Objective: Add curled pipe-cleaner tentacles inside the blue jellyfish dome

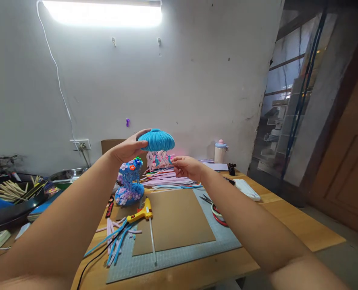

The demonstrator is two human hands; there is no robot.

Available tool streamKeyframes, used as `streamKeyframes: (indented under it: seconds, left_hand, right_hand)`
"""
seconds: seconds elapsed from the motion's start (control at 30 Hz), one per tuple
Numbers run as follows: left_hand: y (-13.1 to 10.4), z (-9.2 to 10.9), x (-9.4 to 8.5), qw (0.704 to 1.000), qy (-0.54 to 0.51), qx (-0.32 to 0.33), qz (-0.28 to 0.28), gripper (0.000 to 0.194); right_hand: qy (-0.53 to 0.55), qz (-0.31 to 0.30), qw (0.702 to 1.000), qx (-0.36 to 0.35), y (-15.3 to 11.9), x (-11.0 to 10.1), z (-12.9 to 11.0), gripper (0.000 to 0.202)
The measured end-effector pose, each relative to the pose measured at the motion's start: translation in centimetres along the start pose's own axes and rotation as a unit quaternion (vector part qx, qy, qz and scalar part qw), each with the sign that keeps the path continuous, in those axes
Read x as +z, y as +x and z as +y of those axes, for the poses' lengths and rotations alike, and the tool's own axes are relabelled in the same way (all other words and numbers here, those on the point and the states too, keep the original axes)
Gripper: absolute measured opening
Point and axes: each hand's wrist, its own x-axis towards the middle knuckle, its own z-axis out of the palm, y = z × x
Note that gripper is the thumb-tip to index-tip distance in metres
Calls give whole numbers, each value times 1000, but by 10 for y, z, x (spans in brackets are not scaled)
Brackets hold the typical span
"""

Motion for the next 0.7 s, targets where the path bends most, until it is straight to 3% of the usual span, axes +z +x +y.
streamKeyframes:
  seconds: [0.13,0.27,0.43,0.7]
  left_hand:
    - [0,-1,-1,1000,0,2,1,78]
    - [-1,0,-1,1000,0,2,5,80]
    - [-2,-2,-4,1000,6,-1,17,78]
    - [-3,-8,-7,1000,16,0,16,77]
  right_hand:
    - [-6,-10,1000,-5,0,7,11,34]
    - [17,48,995,-88,-2,21,24,31]
    - [72,133,970,-191,-12,43,35,57]
    - [172,195,942,-213,-30,64,40,53]
